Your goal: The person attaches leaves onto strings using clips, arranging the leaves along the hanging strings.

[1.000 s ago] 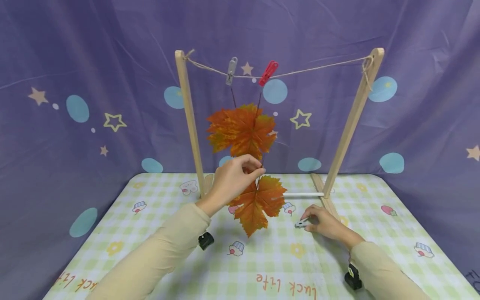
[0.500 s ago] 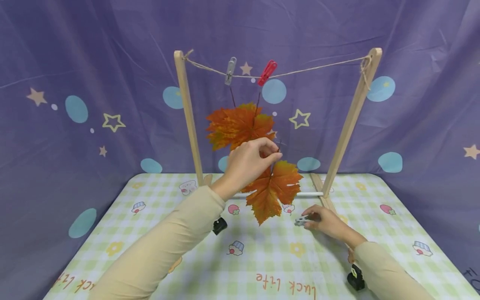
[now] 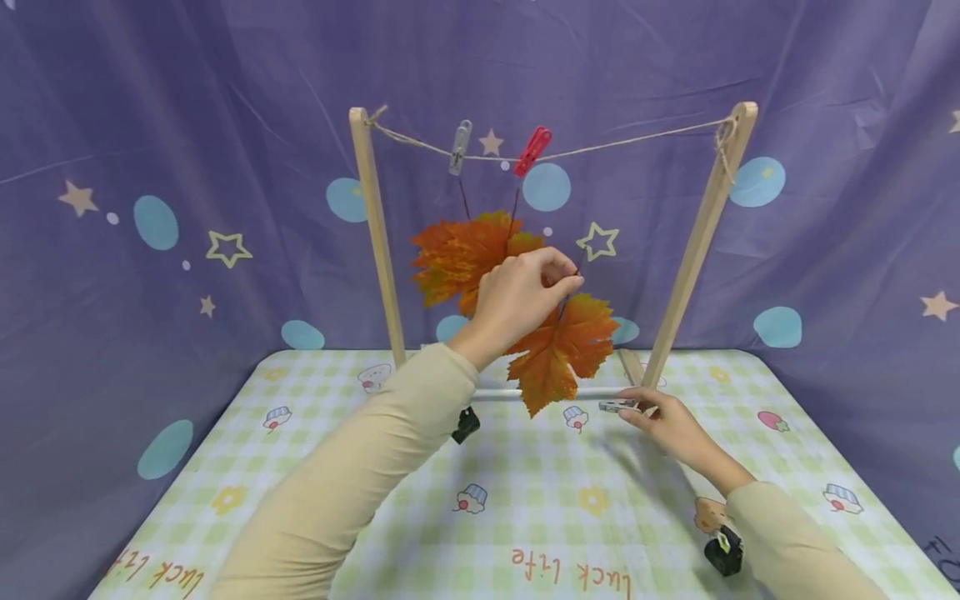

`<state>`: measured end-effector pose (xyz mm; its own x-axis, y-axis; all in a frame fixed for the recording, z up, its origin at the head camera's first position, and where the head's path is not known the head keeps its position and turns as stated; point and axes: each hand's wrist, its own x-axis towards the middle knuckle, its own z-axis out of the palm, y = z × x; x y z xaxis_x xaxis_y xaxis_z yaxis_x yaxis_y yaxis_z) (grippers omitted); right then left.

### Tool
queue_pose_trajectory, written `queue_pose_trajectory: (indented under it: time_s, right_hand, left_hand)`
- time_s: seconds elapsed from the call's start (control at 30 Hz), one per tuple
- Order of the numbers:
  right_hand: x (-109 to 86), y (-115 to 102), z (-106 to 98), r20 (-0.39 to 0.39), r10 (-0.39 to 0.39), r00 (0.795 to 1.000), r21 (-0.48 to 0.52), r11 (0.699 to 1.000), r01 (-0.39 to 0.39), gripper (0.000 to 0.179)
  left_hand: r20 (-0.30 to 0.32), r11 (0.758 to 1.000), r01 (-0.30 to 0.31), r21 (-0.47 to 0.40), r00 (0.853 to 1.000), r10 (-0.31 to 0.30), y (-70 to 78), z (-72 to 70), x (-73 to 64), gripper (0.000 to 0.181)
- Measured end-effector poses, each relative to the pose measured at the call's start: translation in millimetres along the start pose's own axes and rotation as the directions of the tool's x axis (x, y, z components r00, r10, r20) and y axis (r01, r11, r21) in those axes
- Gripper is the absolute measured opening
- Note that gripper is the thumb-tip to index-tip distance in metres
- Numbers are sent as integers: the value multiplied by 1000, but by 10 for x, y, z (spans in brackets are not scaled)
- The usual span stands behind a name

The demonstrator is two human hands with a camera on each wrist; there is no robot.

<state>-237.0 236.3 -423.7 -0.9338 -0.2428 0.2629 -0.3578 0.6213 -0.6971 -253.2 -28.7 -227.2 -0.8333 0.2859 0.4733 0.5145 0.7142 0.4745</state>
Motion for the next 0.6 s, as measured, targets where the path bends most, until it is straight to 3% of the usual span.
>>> queue_pose_trajectory:
  time_s: [0.13,0.37,0.5,0.6]
  right_hand:
    - [28,-74,-71,-113,-52,992,-10,999,51,35]
    - [133,-251,-197,-304,-121,945,-25,993,119,32]
    - [201,-379,-276,-389,-141,910,-19,989,145,31]
    - [264,-481,-335,-460,-162,873,-9,984,178,32]
  left_hand:
    - [-21,1000,4,5,1000,-3,8,17,74,23]
    - [-99,998,27,-64,995,-33,-43,53,190,23]
    - [-126,992,28,-122,991,-43,-59,100,226,24]
    - [-145,990,25,-141,988,-45,-41,129,254,25]
